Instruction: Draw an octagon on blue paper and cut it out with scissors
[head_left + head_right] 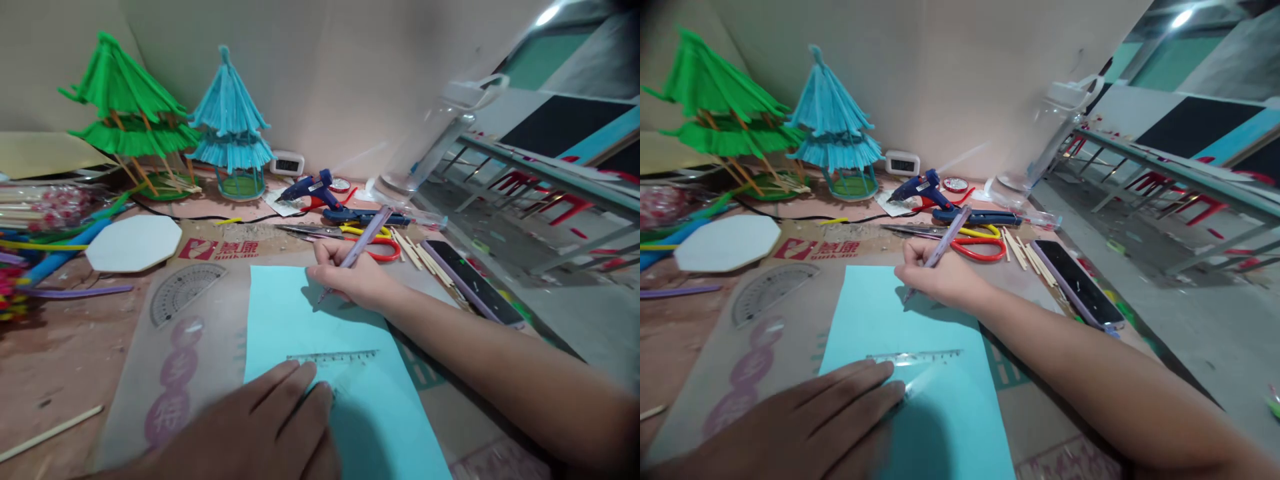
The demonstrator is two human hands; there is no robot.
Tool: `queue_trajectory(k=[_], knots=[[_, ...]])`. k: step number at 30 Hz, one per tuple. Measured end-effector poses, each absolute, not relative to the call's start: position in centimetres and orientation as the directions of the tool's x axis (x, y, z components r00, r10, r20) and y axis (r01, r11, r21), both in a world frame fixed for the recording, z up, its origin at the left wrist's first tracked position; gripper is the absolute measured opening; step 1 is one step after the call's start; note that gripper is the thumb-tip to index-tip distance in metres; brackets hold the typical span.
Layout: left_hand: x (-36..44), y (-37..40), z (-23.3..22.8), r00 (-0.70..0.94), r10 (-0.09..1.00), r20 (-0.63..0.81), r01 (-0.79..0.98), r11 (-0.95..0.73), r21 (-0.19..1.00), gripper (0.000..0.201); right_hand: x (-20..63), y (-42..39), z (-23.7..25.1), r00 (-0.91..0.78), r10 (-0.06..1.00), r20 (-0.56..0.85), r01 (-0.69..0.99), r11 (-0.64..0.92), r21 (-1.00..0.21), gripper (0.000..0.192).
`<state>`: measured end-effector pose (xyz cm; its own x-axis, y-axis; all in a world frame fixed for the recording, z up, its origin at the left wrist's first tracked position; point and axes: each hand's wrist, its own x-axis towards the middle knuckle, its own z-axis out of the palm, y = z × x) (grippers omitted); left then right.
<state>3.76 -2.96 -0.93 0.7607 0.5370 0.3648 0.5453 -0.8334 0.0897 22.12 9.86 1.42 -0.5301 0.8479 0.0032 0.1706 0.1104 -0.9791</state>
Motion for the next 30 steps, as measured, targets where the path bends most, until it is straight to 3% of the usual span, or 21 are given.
queue_trajectory(k=[4,9,14,18,21,23,26,30], knots=[[3.1,-3.7,-0.2,0.781,0.55,0.297,0.531,-0.834,0.15,0.022,22.2,10.1,1.4,-0.55,0.835,0.025,0.157,0.133,-0.979,0.031],[2.8,-3.7,0.7,0.799,0.588,0.126,0.589,-0.807,0.036,0.044,22.7,9.5,1.5,-0.527,0.848,0.062,0.166,0.175,-0.97,0.035],[2.3,-3.8,1.8,0.638,0.768,-0.054,0.769,-0.639,0.008,0.045,23.8,7.9,1.1,-0.408,0.905,0.123,0.224,0.23,-0.947,0.038],[2.1,-3.9,2.3,0.541,0.838,-0.078,0.838,-0.545,-0.044,0.077,24.1,7.5,1.0,-0.375,0.91,0.178,0.28,0.295,-0.914,0.04],[2.5,-4.5,2.7,0.504,0.861,-0.069,0.855,-0.508,-0.103,0.086,24.0,6.9,1.4,-0.422,0.883,0.207,0.321,0.359,-0.876,0.045],[2.9,-5.1,3.0,0.49,0.87,-0.06,0.858,-0.494,-0.14,0.083,24.0,6.3,1.6,-0.457,0.86,0.225,0.37,0.414,-0.832,0.039],[3.3,-5.9,3.5,0.517,0.854,-0.06,0.839,-0.519,-0.164,0.056,24.2,5.6,1.4,-0.538,0.819,0.202,0.444,0.479,-0.757,0.029],[3.2,-6.4,3.6,0.62,0.784,0.018,0.774,-0.608,-0.178,0.036,24.7,5.7,1.4,-0.696,0.711,0.102,0.445,0.538,-0.716,0.042]])
